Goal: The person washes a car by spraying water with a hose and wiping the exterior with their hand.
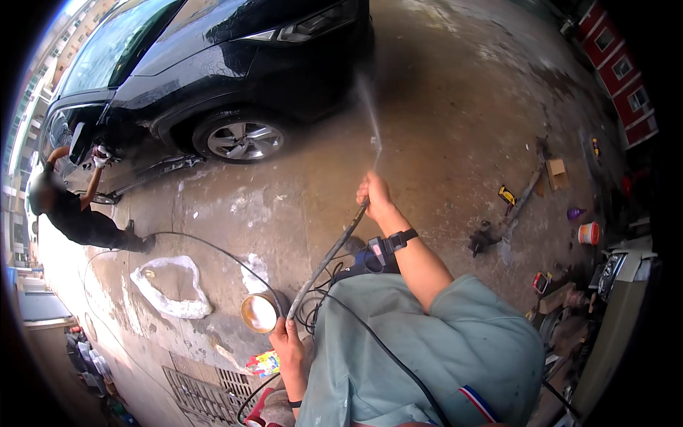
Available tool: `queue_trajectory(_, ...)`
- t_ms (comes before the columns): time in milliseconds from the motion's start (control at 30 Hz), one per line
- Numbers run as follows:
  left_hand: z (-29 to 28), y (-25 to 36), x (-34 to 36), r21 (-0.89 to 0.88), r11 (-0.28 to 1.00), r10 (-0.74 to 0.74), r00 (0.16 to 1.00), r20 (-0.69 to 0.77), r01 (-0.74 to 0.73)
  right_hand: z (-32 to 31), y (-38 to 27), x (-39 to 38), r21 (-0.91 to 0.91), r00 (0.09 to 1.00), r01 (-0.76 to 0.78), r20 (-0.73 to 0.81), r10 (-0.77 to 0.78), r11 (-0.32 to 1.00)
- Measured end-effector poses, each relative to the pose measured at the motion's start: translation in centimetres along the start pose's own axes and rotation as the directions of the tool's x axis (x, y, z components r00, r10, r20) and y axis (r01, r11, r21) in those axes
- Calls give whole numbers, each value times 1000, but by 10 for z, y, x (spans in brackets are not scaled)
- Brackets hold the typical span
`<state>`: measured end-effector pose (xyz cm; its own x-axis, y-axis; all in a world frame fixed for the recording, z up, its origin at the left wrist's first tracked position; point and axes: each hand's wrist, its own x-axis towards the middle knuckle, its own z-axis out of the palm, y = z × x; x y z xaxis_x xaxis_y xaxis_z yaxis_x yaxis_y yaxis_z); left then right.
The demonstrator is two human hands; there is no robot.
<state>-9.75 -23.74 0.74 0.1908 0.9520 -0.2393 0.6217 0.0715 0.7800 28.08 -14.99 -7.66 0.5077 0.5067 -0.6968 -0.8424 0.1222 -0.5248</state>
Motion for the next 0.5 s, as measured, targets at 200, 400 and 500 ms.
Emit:
queue_trajectory(200,9,-3,6,-23,998,62,998,25,-61,-10,-27,-4,-8,993,-32,114,32,999)
queue_trajectory(400,9,10,11,-35,993,118,992,37,-117,0,-59,-27,5,977,41,208,-41,999)
queue_trajectory(500,8,22,12,-18,990,142,988,60,-141,4,-77,-35,12,969,125,211,-125,992)
